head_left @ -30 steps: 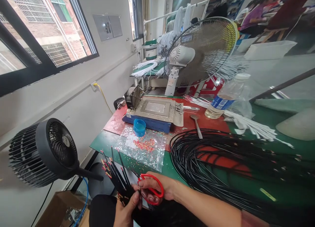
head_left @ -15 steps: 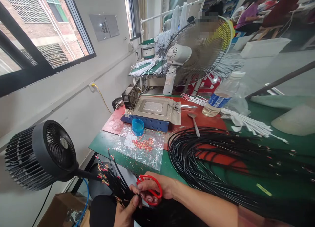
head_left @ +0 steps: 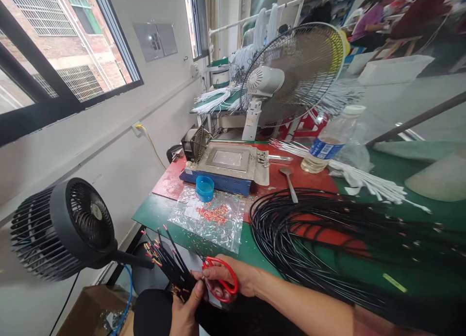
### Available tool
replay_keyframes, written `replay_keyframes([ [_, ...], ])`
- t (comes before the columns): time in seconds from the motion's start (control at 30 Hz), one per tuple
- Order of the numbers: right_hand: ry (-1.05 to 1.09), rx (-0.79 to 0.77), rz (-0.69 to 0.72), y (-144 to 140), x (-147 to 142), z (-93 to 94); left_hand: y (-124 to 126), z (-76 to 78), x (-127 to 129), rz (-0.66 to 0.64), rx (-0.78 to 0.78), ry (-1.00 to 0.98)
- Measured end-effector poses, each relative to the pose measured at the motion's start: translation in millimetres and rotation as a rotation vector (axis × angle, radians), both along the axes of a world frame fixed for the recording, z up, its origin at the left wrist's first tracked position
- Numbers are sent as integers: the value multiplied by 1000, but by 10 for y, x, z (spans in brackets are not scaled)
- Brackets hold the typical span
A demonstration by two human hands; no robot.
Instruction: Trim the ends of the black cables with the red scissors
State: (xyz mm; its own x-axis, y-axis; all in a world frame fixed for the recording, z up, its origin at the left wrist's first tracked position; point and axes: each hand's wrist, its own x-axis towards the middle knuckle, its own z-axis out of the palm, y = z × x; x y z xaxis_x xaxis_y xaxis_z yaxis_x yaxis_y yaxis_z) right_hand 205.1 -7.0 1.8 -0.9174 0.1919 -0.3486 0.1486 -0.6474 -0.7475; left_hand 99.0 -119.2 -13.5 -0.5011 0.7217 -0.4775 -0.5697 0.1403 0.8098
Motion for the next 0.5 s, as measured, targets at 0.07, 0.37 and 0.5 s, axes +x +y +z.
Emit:
replay_keyframes([
  [0.07,-16,15,18,-10,-4,64,9,2,3,12,6,-60],
  [0.37,-46,-61,24,-14,-12,-14,-34,-146,-59,-75,44,-5],
  [0.5,-17,-114,51,2,-5,-81,-40,-143,-35,-113,90,-8],
])
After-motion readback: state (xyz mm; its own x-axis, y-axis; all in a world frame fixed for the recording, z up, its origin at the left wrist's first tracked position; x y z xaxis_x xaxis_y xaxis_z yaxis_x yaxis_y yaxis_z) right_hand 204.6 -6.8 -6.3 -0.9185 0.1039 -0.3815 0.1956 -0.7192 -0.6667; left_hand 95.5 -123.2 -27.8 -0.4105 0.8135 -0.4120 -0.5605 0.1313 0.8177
